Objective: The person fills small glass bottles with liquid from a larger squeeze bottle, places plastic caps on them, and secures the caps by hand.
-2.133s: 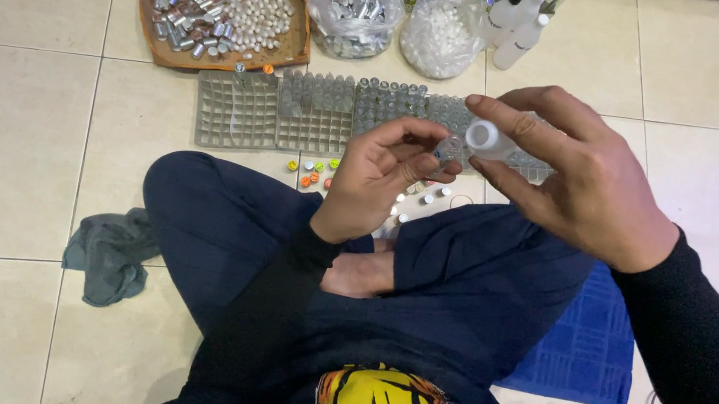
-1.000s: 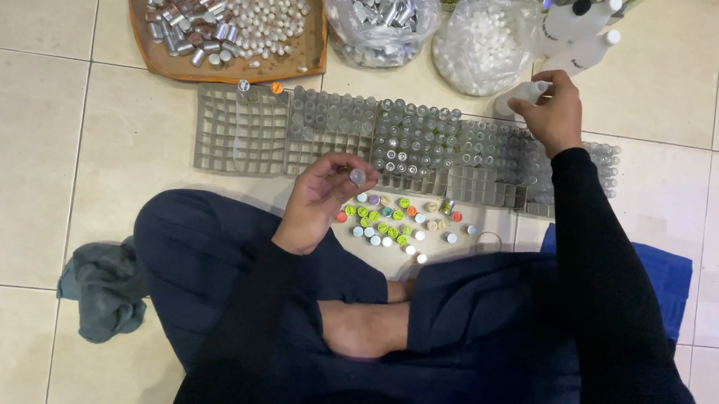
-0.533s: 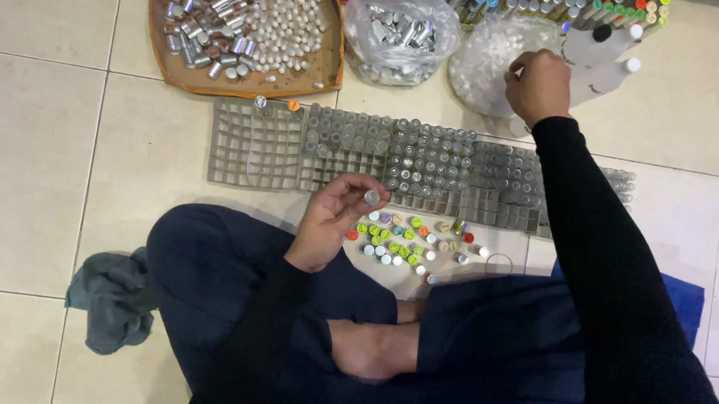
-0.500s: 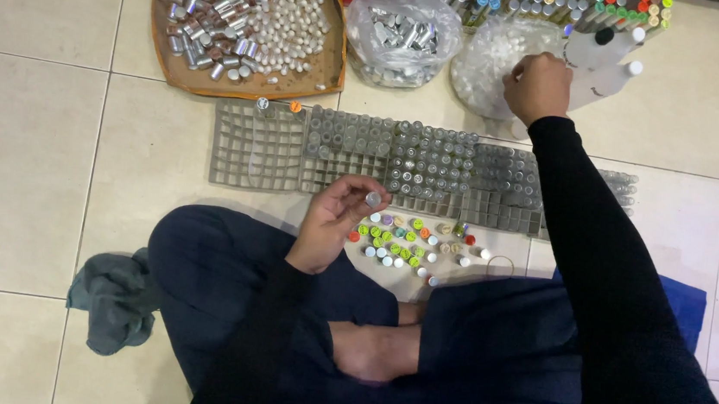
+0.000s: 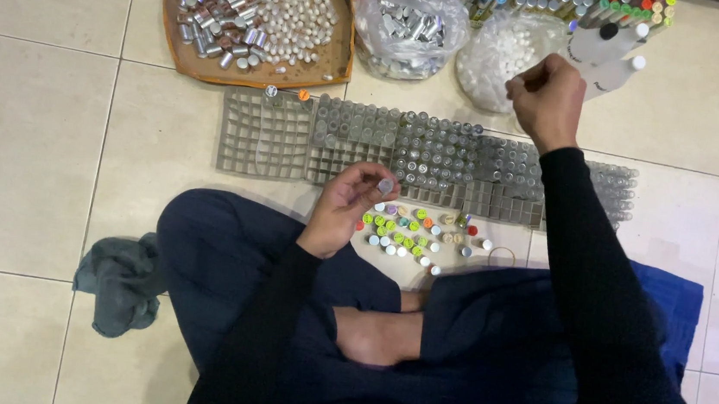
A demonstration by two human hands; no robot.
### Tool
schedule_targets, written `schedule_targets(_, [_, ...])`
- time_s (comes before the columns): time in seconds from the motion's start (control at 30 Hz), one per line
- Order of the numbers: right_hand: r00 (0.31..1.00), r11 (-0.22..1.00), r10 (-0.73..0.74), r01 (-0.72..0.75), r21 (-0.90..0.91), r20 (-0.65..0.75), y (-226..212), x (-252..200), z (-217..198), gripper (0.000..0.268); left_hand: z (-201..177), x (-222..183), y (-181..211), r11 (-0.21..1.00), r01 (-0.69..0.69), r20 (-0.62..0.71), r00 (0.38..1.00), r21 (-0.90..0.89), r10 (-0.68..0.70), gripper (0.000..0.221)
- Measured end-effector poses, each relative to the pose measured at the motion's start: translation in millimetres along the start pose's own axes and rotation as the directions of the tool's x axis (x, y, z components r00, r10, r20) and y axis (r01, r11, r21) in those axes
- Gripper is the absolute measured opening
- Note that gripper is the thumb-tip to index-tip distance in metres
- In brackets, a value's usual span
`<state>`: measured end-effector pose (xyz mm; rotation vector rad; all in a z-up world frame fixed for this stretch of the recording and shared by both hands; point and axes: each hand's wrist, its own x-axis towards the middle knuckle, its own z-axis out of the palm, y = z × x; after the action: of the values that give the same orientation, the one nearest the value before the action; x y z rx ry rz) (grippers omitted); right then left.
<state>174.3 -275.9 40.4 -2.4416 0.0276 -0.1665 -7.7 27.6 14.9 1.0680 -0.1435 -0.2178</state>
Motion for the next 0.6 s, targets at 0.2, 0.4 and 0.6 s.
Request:
schedule_targets(0.2, [0.979, 0.850, -0.121, 0.017, 0.526, 0.165, -86, -127, -32, 0.021, 3, -6, -36, 0.991, -0.118, 0.012, 0.993, -0.071, 0.119, 0.027])
schedule_targets(0.4, [0.953, 0.704, -0.301, 0.193, 0.684, 0.041, -137, -191, -49, 0.018, 38, -20, -13, 0.983, -0.178, 0.103, 0.978, -0.055, 0.183, 0.032])
schedule_targets(0.6, [0.896, 0.707, -0.439, 0.390, 0.590, -0.067, -177, -217, -88, 0.020, 67, -40, 14, 0.965, -0.234, 0.151, 0.956, -0.121, 0.251, 0.032])
